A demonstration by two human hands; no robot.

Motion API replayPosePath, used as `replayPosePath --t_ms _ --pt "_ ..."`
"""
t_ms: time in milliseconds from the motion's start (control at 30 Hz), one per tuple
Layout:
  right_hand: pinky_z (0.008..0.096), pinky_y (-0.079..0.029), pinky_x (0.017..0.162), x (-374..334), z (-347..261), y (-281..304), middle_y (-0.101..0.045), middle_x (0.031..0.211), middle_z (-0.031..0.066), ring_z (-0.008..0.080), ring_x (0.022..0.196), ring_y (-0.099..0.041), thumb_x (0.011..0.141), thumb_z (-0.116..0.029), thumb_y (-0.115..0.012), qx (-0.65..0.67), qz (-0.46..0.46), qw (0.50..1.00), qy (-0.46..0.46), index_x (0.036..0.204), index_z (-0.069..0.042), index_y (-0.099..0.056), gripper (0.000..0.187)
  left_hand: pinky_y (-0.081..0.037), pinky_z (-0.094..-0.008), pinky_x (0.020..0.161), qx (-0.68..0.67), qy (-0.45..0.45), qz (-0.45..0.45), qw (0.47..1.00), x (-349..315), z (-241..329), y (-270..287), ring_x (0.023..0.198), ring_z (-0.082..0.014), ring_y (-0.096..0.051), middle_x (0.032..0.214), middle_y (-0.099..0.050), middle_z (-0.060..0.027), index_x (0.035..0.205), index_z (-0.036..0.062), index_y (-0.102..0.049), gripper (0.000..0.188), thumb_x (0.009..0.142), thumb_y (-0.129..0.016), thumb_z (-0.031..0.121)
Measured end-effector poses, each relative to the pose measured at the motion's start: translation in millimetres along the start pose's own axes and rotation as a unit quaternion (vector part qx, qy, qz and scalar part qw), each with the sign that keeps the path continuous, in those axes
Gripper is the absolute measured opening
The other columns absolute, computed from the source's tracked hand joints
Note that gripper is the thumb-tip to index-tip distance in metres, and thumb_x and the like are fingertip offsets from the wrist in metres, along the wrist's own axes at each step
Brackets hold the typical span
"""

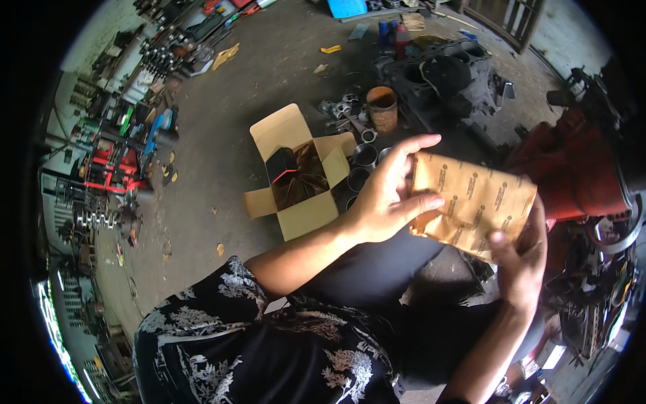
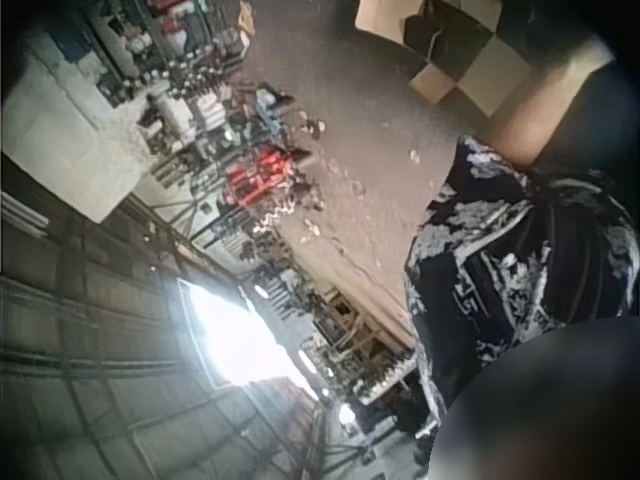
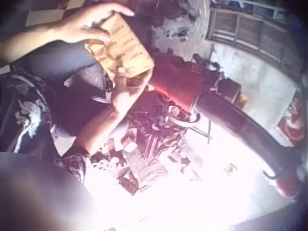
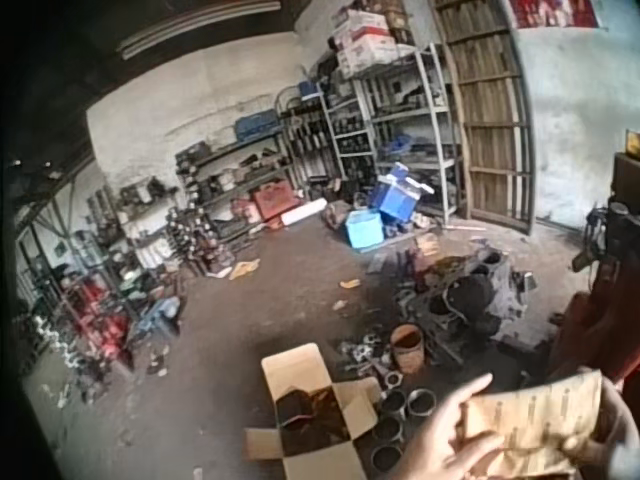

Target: The person sits on the floor and repeatedly opens brown paper packages to remove cylindrical metal parts. They place the parts into a cardboard box and continue unpacking additional packages in the same manner.

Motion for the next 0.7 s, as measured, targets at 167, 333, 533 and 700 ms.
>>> replayPosePath --t_ms 167,333,533,700 --pt "0.0266 -0.053 0.086 2.0 21.0 -22.8 -0.072 0.106 0.0096 0.0130 0.095 -0.068 0.089 0.007 -0.063 -0.001 -0.041 0.993 -0.111 0.120 0.005 -0.060 0.031 -0.056 -0.0397 0.095 0.021 0.091 -0.093 0.991 -43.8 -8.2 2.7 0.110 -0.0193 -0.063 0.125 -0.055 -0.0114 0.161 0.0182 0.004 0.107 0.088 -0.070 -0.007" --pt "0.0327 -0.055 0.093 -9.4 9.4 -54.7 -0.066 0.120 0.0157 0.0207 0.104 -0.068 0.086 0.013 -0.062 -0.010 -0.084 0.992 -0.088 0.151 -0.005 -0.039 0.071 -0.055 -0.0375 0.099 0.222 -0.035 -0.036 0.974 -53.7 14.8 35.4 0.119 -0.0214 -0.062 0.150 -0.042 -0.0168 0.158 0.0017 -0.016 0.094 0.083 -0.074 -0.007" --pt "0.0343 -0.053 0.094 -7.0 -2.8 -85.1 -0.066 0.122 0.0202 0.0271 0.112 -0.066 0.082 0.015 -0.059 -0.144 -0.174 0.971 0.080 0.138 -0.005 -0.058 0.060 -0.049 -0.0388 0.104 0.037 0.086 0.114 0.989 -55.3 0.9 83.4 0.126 -0.0255 -0.056 0.145 -0.046 -0.0223 0.159 0.0102 -0.019 0.087 0.089 -0.069 -0.004" --pt "0.0326 -0.053 0.090 0.3 13.4 -74.9 -0.070 0.114 0.0167 0.0171 0.103 -0.067 0.086 0.009 -0.060 -0.079 -0.117 0.990 -0.010 0.136 0.001 -0.058 0.050 -0.050 -0.0378 0.102 0.133 -0.025 0.016 0.991 -69.6 16.4 86.1 0.123 -0.0240 -0.058 0.139 -0.053 -0.0195 0.152 0.0017 -0.033 0.074 0.090 -0.072 0.001"
Point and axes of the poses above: each hand's wrist, its own x-axis towards the middle knuckle, its own y-axis out of the back of the hand, z = x × y, the point moved 9 cm from there along x, towards the middle knuckle
